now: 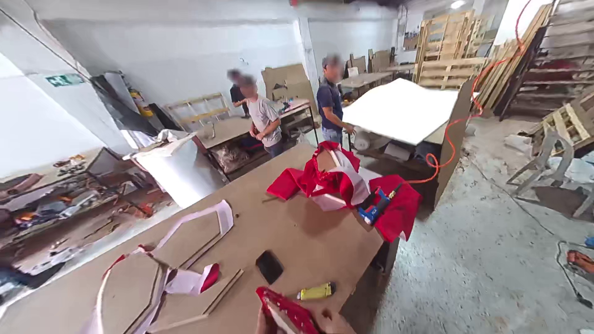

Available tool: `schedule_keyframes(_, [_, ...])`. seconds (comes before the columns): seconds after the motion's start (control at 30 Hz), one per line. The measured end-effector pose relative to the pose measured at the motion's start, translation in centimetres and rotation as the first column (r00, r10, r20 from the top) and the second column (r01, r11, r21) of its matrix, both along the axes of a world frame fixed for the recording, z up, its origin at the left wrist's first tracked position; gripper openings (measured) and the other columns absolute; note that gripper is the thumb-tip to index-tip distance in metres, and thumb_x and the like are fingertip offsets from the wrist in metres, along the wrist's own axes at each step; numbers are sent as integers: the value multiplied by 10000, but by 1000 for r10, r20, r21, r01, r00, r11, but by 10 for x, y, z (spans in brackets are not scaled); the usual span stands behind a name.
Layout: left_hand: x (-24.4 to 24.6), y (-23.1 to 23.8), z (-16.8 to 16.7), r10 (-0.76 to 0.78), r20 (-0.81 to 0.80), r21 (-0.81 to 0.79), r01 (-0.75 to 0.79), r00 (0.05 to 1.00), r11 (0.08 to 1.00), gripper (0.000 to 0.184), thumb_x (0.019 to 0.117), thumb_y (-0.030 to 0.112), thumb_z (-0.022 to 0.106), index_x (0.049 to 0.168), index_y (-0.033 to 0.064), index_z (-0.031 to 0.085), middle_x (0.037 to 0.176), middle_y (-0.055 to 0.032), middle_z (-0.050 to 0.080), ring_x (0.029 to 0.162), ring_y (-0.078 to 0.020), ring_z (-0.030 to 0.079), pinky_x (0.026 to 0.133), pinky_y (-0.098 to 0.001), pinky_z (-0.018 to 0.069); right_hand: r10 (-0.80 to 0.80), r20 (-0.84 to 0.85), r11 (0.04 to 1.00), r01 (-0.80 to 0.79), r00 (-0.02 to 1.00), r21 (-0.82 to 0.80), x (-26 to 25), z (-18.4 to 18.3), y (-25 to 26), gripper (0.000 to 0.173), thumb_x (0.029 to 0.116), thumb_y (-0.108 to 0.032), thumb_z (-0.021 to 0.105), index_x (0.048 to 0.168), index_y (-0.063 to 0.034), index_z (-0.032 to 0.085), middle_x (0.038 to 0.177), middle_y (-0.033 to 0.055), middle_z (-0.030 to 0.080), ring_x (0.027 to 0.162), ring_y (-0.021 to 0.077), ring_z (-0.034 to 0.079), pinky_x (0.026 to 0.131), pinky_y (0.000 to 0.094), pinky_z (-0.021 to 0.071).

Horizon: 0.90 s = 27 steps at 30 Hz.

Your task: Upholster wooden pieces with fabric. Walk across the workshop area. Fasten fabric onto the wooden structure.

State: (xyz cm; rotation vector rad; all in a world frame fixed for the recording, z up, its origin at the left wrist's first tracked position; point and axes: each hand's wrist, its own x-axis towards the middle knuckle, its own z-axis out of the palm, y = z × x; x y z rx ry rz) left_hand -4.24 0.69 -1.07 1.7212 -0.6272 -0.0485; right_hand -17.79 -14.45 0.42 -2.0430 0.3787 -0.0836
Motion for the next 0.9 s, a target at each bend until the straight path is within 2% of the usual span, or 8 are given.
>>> schedule_keyframes(0.13, [-1, 15, 1, 127, -67, -42, -130, 990, 991, 676, 937, -45, 544, 1558, -80, 278, 1356, -201, 628, 1090, -117, 701, 927, -298, 598, 121, -32, 991, -118, 992, 60, 1, 1, 6, 822, 834, -441, 801, 1549, -207, 471, 1402, 206, 566, 1173, 331, 632, 961, 538, 552])
schedule_keyframes(0.23, [24, 17, 2, 63, 11, -63, -62, 998, 996, 695, 1007, -15, 514, 1598, -35, 150, 1413, -210, 587, 1083, -209, 719, 946, -407, 613, 200, -13, 979, -199, 980, 49, 8, -2, 4, 749, 837, -417, 796, 1485, -136, 546, 1349, 234, 608, 1157, 360, 647, 961, 567, 546])
schedule_keyframes(0.3, [38, 26, -3, 38, 53, -31, -37, 998, 999, 573, 1021, -38, 441, 1554, -82, 236, 1372, -238, 610, 1024, -268, 745, 915, -463, 627, 275, -23, 960, -274, 961, 54, 11, -6, 7, 723, 850, -404, 769, 1466, -89, 556, 1319, 235, 624, 1152, 362, 648, 968, 570, 534])
schedule_keyframes(0.4, [46, 49, -4, 122, 286, 80, -151, 950, 985, 389, 1058, 25, 368, 1396, -129, 484, 1180, -170, 729, 980, -199, 758, 921, -391, 627, 358, -12, 921, -351, 934, 168, 15, -10, 11, 522, 892, -357, 760, 1305, -56, 650, 1198, 195, 678, 1070, 323, 675, 930, 551, 546])
schedule_keyframes(0.53, [53, 70, 14, 181, 518, 186, -316, 836, 930, 332, 1014, 16, 462, 1268, -127, 621, 1169, -245, 707, 1074, -273, 717, 981, -417, 576, 390, 53, 889, -391, 919, 236, 22, -9, 16, 655, 923, -276, 720, 1531, -190, 490, 1295, 150, 664, 1160, 298, 656, 984, 566, 530])
schedule_keyframes(0.63, [52, 77, 23, 197, 477, 229, -338, 856, 913, 371, 996, 9, 493, 1342, -84, 587, 1297, -275, 628, 1080, -249, 697, 906, -363, 599, 396, 59, 887, -398, 916, 232, 23, -4, 24, 655, 941, -250, 690, 1551, -176, 464, 1316, 166, 652, 1166, 312, 653, 987, 570, 525])
schedule_keyframes(0.83, [64, 91, 10, 156, 368, -5, -166, 916, 986, 360, 984, -67, 414, 1287, -144, 592, 1135, -162, 740, 969, -147, 753, 906, -325, 625, 446, 52, 844, -440, 893, 307, 23, 0, 31, 506, 962, -215, 655, 1436, -63, 565, 1177, 204, 689, 1058, 327, 676, 919, 568, 528])
schedule_keyframes(0.9, [66, 92, 4, 138, 253, -62, -127, 958, 990, 335, 992, -83, 417, 1270, -143, 594, 1109, -107, 757, 955, -125, 757, 891, -327, 637, 432, 15, 868, -420, 902, 264, 23, -1, 37, 583, 959, -232, 653, 1503, -82, 507, 1224, 222, 663, 1082, 356, 661, 927, 583, 522])
